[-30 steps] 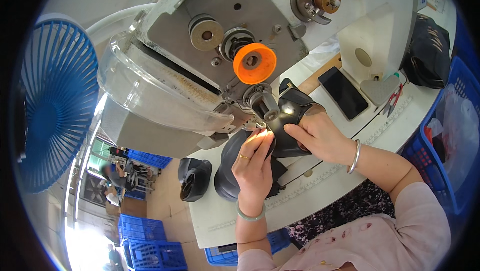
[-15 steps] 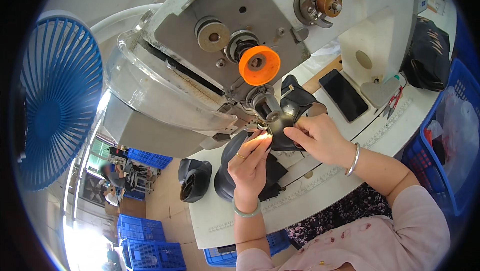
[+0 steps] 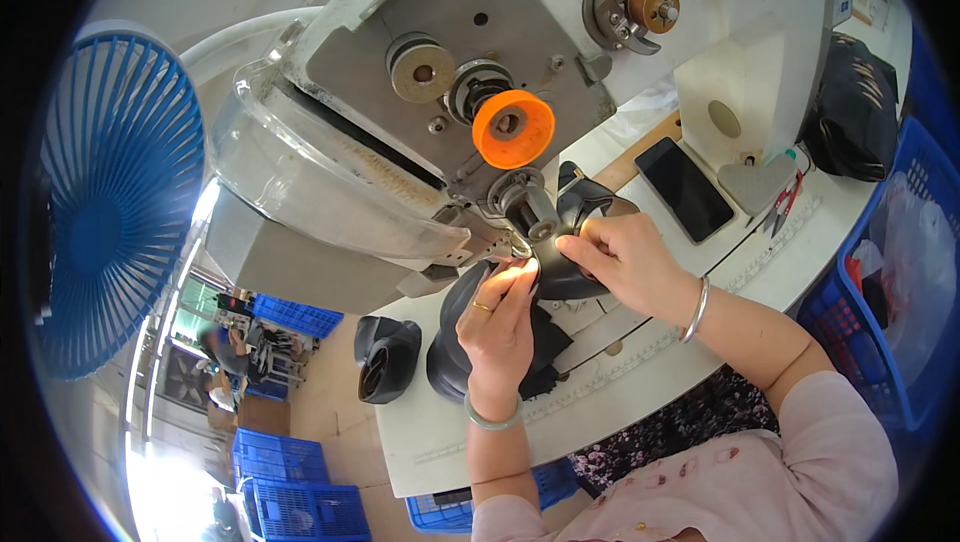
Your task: Stitching upper components of a shoe using an industrial sewing machine.
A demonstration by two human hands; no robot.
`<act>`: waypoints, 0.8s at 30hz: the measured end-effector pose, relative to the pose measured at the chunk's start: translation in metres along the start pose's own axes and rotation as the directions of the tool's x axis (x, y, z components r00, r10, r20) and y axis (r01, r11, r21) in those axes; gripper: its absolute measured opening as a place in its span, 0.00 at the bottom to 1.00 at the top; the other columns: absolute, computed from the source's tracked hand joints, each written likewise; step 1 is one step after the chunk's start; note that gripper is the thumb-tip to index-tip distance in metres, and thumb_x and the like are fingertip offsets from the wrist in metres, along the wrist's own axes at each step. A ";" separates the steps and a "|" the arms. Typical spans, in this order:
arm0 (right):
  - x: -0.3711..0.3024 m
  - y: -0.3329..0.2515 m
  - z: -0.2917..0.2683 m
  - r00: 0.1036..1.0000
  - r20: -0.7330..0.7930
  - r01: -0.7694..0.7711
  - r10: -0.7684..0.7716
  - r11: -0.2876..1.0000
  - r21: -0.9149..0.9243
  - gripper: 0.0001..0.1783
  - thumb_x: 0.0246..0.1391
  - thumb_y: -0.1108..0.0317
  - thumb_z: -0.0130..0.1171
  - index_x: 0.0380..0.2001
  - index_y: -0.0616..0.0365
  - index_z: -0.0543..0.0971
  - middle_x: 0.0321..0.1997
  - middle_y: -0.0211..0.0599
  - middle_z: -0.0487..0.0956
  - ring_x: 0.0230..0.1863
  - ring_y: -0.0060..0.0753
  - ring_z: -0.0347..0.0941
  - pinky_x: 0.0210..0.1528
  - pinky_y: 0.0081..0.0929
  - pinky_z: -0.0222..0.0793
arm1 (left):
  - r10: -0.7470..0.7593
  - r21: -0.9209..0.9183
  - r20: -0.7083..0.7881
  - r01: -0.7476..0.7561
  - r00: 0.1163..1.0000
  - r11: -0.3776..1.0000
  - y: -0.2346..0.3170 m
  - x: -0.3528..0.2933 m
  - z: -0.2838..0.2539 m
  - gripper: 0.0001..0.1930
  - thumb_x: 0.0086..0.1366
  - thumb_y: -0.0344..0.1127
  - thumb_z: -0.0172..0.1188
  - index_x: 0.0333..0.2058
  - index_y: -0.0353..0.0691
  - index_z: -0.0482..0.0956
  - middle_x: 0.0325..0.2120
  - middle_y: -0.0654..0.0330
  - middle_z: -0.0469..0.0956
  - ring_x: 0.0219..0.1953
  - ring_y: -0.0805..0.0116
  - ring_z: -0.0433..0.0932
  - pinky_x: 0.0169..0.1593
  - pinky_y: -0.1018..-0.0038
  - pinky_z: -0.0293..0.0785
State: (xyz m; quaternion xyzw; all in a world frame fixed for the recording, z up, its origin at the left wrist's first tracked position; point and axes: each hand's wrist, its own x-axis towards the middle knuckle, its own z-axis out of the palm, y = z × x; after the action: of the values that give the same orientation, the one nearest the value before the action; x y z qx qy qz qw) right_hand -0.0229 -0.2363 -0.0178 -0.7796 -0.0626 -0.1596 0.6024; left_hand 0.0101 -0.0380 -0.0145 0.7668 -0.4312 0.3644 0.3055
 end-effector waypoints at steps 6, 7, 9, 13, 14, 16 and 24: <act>-0.014 0.004 0.003 0.993 -0.081 0.092 -0.087 0.994 0.061 0.22 0.57 0.61 0.69 0.42 0.59 0.68 0.17 0.35 0.77 0.17 0.25 0.72 0.23 0.24 0.65 | -0.007 -0.027 0.012 0.007 1.000 1.000 -0.002 0.000 -0.003 0.13 0.56 0.17 0.66 0.41 0.34 0.86 0.37 0.57 0.83 0.45 0.55 0.86 0.51 0.64 0.81; -0.015 0.004 0.003 0.998 -0.063 0.014 -0.009 0.996 0.083 0.25 0.56 0.62 0.70 0.45 0.58 0.65 0.17 0.35 0.77 0.17 0.26 0.72 0.23 0.24 0.65 | -0.010 -0.040 0.016 0.011 1.000 0.999 -0.002 0.001 -0.004 0.12 0.56 0.17 0.65 0.40 0.33 0.86 0.36 0.55 0.84 0.44 0.55 0.86 0.52 0.65 0.81; -0.015 0.005 0.003 0.998 -0.043 0.048 -0.046 0.998 0.045 0.26 0.57 0.62 0.70 0.47 0.57 0.63 0.17 0.35 0.77 0.16 0.26 0.71 0.23 0.24 0.65 | -0.010 -0.046 0.029 0.012 1.000 0.999 -0.001 0.002 -0.006 0.11 0.57 0.17 0.65 0.40 0.32 0.86 0.36 0.54 0.85 0.44 0.55 0.86 0.54 0.65 0.80; -0.014 0.004 0.003 0.999 -0.032 0.012 -0.011 1.000 0.028 0.27 0.58 0.62 0.69 0.48 0.58 0.62 0.16 0.33 0.74 0.16 0.26 0.70 0.22 0.24 0.63 | 0.012 -0.038 0.035 -0.010 0.999 0.999 -0.002 0.004 -0.007 0.12 0.57 0.17 0.65 0.39 0.32 0.86 0.35 0.53 0.84 0.44 0.54 0.86 0.55 0.64 0.79; -0.013 0.004 0.004 0.999 -0.040 0.037 -0.036 0.999 0.037 0.26 0.58 0.62 0.68 0.48 0.58 0.63 0.15 0.33 0.74 0.16 0.26 0.70 0.22 0.24 0.62 | 0.015 -0.038 0.035 -0.014 0.999 0.999 -0.002 0.005 -0.007 0.12 0.56 0.17 0.64 0.39 0.32 0.86 0.35 0.53 0.84 0.44 0.54 0.86 0.54 0.64 0.80; -0.009 0.005 0.004 0.999 -0.036 0.008 -0.007 0.999 0.035 0.26 0.58 0.61 0.68 0.47 0.58 0.63 0.14 0.32 0.72 0.15 0.26 0.69 0.21 0.24 0.60 | 0.013 -0.044 0.028 -0.011 1.000 0.999 -0.002 0.005 -0.006 0.11 0.56 0.17 0.64 0.39 0.31 0.86 0.35 0.53 0.84 0.43 0.53 0.86 0.54 0.63 0.80; 0.002 0.005 -0.002 0.995 -0.043 0.091 -0.092 0.996 -0.024 0.25 0.58 0.56 0.67 0.47 0.59 0.66 0.13 0.35 0.73 0.14 0.33 0.71 0.20 0.31 0.60 | 0.054 0.030 0.013 -0.054 0.998 0.998 -0.003 0.004 -0.003 0.10 0.56 0.17 0.65 0.38 0.30 0.85 0.36 0.52 0.84 0.42 0.53 0.85 0.52 0.64 0.81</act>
State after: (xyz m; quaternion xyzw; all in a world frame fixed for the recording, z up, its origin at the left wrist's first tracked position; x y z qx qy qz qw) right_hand -0.0202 -0.2397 -0.0209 -0.7786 -0.0831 -0.2048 0.5873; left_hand 0.0133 -0.0360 -0.0096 0.7616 -0.4480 0.3743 0.2814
